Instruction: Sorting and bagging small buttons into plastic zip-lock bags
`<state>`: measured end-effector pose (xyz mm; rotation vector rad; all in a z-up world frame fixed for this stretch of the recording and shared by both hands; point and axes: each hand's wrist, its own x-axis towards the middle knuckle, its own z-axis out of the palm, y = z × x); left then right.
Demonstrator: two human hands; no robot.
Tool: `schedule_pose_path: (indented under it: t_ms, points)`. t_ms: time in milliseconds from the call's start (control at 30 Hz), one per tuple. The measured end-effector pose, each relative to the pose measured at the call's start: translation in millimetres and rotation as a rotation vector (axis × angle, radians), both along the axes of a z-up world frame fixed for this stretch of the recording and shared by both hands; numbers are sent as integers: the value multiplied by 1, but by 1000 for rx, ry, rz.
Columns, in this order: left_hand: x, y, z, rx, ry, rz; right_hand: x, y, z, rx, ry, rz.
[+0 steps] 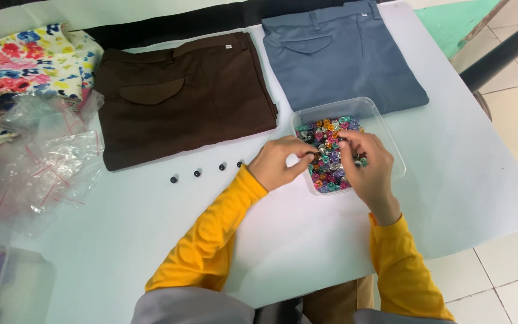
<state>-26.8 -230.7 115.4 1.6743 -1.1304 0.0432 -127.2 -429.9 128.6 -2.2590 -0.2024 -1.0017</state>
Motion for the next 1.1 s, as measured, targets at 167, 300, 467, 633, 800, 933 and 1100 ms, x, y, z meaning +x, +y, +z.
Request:
schedule_pose_path:
  t_ms: [167, 300, 467, 633, 800, 933, 1100]
  points:
    - [-20, 68, -36, 116, -122, 185, -10, 78, 1, 68, -50, 188]
    - [-21, 125, -94, 200, -54, 377, -10, 140, -19, 54, 36, 319]
    - [-16, 161, -113, 327, -43, 458, 27, 148, -66, -53, 73, 378]
    - [-11, 166, -126, 338, -136, 482, 53, 141, -83, -144, 102, 329]
    - [-13, 162, -121, 323, -99, 515, 60, 139, -88, -252, 102, 320]
    - [-13, 162, -119, 333, -89, 505, 59, 140, -85, -276, 114, 329]
    - [-13, 161, -121, 342, -93, 497, 58, 140, -83, -304, 130, 320]
